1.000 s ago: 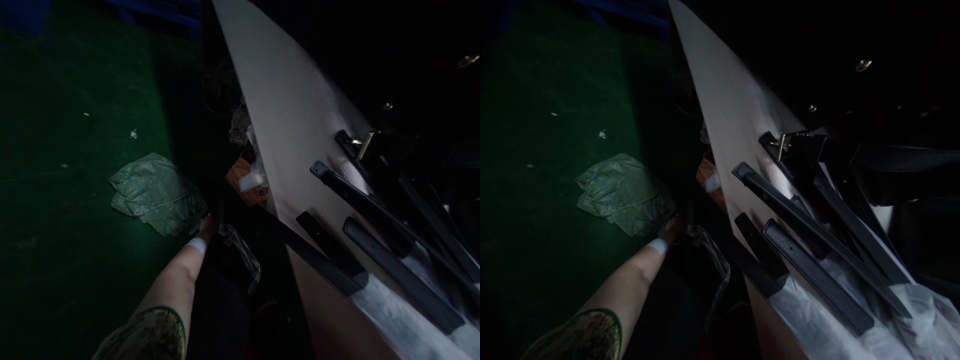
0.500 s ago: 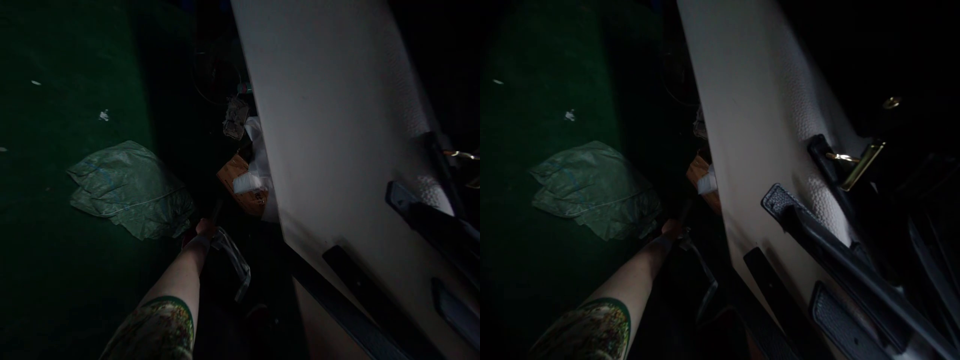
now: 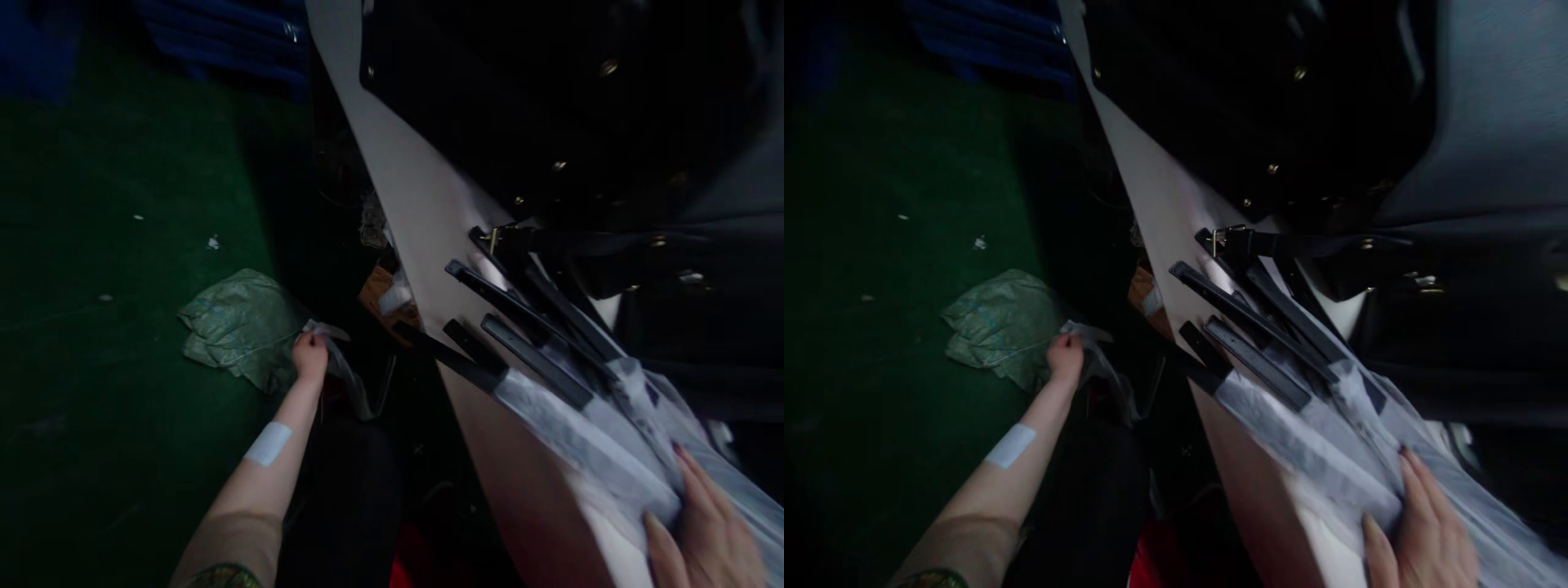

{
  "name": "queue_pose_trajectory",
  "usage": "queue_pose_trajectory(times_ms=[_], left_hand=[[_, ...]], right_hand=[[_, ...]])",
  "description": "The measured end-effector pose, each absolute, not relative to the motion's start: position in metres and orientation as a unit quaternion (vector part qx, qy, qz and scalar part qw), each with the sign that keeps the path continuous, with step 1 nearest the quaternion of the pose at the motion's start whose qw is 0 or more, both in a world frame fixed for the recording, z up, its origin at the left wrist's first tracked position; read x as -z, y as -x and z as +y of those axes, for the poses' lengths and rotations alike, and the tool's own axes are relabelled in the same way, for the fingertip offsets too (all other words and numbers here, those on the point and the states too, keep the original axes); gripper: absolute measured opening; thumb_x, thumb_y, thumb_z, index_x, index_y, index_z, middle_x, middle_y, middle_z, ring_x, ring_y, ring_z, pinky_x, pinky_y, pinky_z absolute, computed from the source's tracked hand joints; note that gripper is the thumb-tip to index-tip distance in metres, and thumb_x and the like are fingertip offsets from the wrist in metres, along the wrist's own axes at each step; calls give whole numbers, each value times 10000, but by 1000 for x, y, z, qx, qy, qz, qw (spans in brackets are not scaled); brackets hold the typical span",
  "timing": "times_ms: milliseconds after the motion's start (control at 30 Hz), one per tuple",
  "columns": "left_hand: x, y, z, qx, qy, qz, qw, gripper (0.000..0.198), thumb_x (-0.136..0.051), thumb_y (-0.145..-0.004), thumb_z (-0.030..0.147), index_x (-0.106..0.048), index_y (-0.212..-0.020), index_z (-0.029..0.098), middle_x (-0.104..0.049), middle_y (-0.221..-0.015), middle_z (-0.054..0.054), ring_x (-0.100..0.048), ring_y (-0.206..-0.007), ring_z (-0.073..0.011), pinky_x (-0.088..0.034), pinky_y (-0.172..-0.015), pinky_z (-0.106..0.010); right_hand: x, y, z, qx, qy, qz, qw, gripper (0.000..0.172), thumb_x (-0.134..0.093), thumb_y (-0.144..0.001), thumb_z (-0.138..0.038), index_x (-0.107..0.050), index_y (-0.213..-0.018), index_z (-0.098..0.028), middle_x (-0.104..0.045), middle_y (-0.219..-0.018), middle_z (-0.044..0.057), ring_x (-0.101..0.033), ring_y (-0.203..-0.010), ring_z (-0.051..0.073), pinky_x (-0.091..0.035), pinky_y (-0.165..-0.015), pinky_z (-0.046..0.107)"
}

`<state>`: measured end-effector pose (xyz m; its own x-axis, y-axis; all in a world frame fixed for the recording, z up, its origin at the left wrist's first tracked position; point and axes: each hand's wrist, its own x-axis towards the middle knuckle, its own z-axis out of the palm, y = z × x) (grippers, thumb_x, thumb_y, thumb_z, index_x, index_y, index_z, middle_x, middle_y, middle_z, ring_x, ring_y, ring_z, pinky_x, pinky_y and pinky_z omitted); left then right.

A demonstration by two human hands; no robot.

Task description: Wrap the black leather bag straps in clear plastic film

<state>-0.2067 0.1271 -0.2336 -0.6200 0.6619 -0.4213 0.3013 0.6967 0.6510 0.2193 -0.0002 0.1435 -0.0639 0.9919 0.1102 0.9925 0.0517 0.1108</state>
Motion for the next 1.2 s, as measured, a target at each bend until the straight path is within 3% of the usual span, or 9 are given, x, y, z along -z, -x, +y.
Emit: queue_pose_trajectory(times_ms=[333,533,633,767,833,933,1000,1100,1200], left_hand=[[-38,231,114,-662,-309,629,266,293,-499,-863,337,-680,-927,116,-704,-876,-50,-646,-812,-159,-509,-771,-250],[-170,167,51,-699,-331,454,443,263,-657,-754,365,-689,-847,121,-713,-807,-41,-664,-774,-173,-532,-761,-283],[-188,125,0,-632,-372,430,527,303,-649,-784,419,-711,-889,141,-737,-851,-56,-677,-812,-199,-540,-787,-302],[-179,82,-60,-530,-441,422,589,344,-603,-818,456,-727,-990,185,-752,-949,-68,-689,-918,-249,-547,-846,-338],[-171,68,-79,-487,-447,436,611,389,-599,-809,515,-730,-1002,204,-756,-964,-70,-695,-922,-273,-556,-855,-373],[-166,54,-95,-443,-463,450,622,444,-625,-757,601,-750,-944,218,-763,-927,-80,-702,-901,-303,-575,-810,-389],[-169,46,-100,-422,-506,442,609,442,-632,-744,616,-760,-924,233,-762,-925,-79,-698,-927,-308,-573,-818,-382],[-180,37,-101,-379,-599,400,581,387,-656,-745,576,-769,-938,260,-748,-999,-80,-683,-996,-299,-550,-891,-364],[-192,35,-93,-373,-638,386,551,357,-706,-709,536,-770,-944,275,-731,-1040,-86,-675,-1019,-291,-546,-907,-348]], right_hand=[[-155,-206,5,101,652,-751,-8,629,-322,-965,-421,-313,-1451,-23,-382,-1464,253,-377,-1350,365,-339,-1083,528],[-227,-149,-36,3,629,-765,139,464,-458,-934,-419,-535,-1297,-140,-487,-1399,178,-408,-1329,326,-311,-1111,523],[-243,-108,-86,-194,591,-744,244,437,-539,-904,-401,-531,-1303,-223,-560,-1319,118,-515,-1231,263,-416,-1053,447],[-220,-87,-137,-416,626,-563,344,1031,-791,-687,-351,-196,-1514,-197,-635,-1146,121,-631,-1033,246,-526,-894,407],[-207,-95,-151,-481,606,-492,398,1111,-818,-647,-328,-147,-1524,-210,-665,-1038,76,-663,-911,218,-545,-825,378],[-204,-114,-167,-516,549,-431,497,808,-761,-713,-452,-407,-1401,-217,-671,-899,33,-664,-743,172,-546,-681,305],[-211,-127,-178,-502,537,-406,542,540,-670,-773,-562,-603,-1140,-171,-651,-770,20,-630,-625,141,-523,-597,270],[-232,-147,-197,-443,570,-400,564,450,-578,-836,-590,-650,-879,-148,-639,-686,25,-593,-564,127,-506,-566,257],[-260,-170,-219,-304,648,-466,521,319,-542,-897,-456,-688,-949,-177,-701,-839,61,-651,-743,176,-520,-698,288]])
